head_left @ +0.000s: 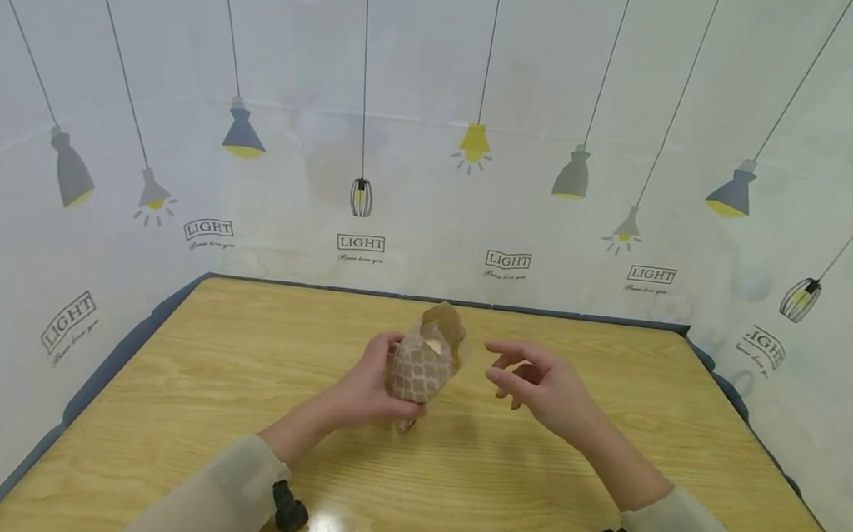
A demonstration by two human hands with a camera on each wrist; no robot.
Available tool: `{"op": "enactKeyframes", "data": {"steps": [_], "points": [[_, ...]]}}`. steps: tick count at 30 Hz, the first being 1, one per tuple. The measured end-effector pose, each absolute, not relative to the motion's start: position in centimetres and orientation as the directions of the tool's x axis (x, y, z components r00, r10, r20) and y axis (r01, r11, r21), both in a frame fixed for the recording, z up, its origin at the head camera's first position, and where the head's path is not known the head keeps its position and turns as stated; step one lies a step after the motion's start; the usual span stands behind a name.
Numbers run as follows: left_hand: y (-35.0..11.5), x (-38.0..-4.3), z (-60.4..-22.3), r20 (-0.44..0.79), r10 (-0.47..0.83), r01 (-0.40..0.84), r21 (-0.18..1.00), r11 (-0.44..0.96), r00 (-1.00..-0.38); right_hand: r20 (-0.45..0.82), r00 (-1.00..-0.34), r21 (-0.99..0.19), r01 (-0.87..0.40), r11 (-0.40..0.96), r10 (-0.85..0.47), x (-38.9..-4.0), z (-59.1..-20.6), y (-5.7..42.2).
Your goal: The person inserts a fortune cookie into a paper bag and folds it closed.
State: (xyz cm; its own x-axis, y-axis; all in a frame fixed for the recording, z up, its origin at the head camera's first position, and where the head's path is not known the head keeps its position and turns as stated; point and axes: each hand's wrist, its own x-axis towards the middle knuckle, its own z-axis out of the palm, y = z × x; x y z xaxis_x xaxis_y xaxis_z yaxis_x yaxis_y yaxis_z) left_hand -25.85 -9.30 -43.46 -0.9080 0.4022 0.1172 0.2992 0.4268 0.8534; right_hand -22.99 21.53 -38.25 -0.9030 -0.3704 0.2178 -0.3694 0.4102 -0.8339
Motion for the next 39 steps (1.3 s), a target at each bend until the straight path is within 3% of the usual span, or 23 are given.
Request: {"op": "enactKeyframes", "data": {"steps": [7,15,23,28,33,39], "points": [[-7.4,-25.5,-43.5,0.093,0.355,0.241,0.884,0.4,-0.93,0.122,-0.904,-0.895,-0.278,0.348,-0.409,-22.7,-39.5,19.7],[-6.0,-24.6,-43.6,0.126,0.388,0.291,0.867,0.405,-0.913,0.102,-0.926,-0.934,-0.216,0.285,-0.364,-22.6,-40.0,18.3],[-7.0,-24.5,-43.5,0.053,0.391,0.199,0.918,0.342,-0.919,0.161,-0.925,-0.883,-0.291,0.369,-0.343,-22.7,-39.8,19.1],[-7.7,-24.8,-43.1,0.1,0.372,0.206,0.944,0.258,-0.923,0.194,-0.918,-0.855,-0.33,0.399,-0.345,-23.3,-39.8,19.9],[-8.2,-25.0,-42.7,0.098,0.338,0.198,0.94,0.277,-0.936,0.204,-0.905,-0.839,-0.357,0.41,-0.372,-23.7,-39.8,20.4],[-8.7,-25.1,-42.5,0.106,0.392,0.219,0.942,0.255,-0.914,0.2,-0.889,-0.821,-0.382,0.425,-0.412,-23.9,-39.7,20.6]]}}
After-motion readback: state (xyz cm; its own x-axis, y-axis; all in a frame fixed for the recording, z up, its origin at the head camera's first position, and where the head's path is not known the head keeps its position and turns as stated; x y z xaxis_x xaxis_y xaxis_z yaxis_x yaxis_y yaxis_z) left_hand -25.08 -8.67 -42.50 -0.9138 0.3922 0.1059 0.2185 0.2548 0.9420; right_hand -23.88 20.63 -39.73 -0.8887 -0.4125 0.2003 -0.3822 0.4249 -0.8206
